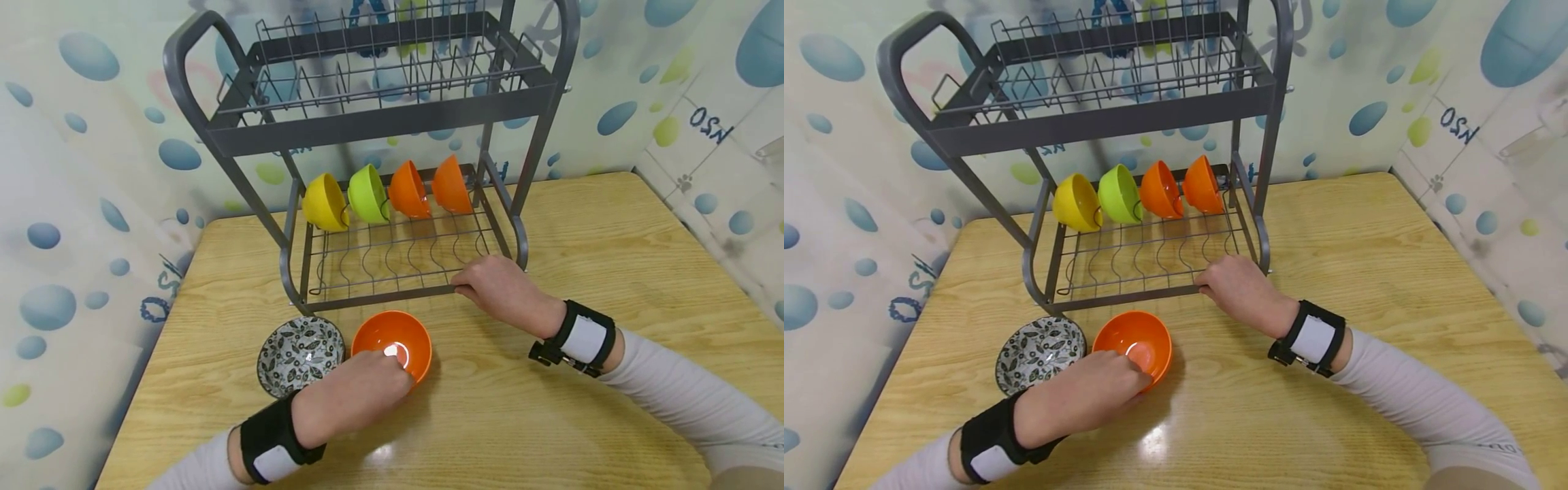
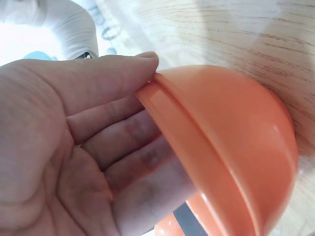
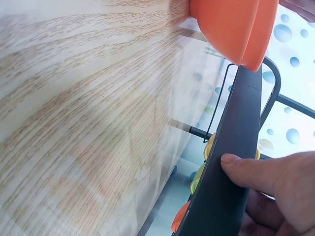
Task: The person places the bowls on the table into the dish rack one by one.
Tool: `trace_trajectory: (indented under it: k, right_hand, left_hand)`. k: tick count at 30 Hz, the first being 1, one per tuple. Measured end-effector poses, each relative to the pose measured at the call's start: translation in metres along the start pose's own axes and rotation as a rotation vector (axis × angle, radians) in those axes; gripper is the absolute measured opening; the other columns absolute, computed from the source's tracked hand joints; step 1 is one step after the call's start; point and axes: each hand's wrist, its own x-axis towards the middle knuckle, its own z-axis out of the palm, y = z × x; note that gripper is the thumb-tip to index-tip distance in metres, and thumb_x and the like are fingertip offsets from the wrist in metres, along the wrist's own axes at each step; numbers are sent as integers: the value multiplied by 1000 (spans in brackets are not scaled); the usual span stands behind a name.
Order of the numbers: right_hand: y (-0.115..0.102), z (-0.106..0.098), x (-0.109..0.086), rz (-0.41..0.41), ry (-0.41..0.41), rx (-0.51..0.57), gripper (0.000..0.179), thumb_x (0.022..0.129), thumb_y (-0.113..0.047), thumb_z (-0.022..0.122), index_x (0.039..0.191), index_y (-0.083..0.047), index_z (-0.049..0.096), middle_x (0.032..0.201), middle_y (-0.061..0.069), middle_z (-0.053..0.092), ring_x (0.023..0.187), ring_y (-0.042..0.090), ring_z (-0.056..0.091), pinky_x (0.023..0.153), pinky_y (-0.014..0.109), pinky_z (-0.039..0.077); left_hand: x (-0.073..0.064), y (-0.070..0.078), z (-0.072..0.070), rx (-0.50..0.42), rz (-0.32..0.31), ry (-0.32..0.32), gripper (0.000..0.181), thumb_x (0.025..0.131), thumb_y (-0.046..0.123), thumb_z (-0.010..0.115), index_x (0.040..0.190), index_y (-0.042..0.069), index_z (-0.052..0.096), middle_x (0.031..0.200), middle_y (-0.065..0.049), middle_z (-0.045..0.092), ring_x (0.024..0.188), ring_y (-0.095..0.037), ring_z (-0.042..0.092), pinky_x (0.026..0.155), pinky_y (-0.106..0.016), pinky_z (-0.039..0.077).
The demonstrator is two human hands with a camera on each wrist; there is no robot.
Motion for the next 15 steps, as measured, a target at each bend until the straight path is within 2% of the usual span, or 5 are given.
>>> trace_trajectory:
  k: [8,15]
  right_hand:
    - [0,0,-1,-1,4,-1,7,86,-12,70,81,-15,73,70,-4,67,66,11,63,64,32,54]
    - [0,0,0,-7,8,3,7,86,-12,69,81,-15,73,70,-4,67,66,10,61,63,31,54]
  left_hand:
    - [-2,0,-4,-94,-12,1,17,83,7,66,70,17,62,59,8,47,51,-5,41,48,-20,36]
    - [-4,0,-7,-70,-13,22,17,82,7,66,69,17,61,57,8,45,50,-6,40,47,-20,35]
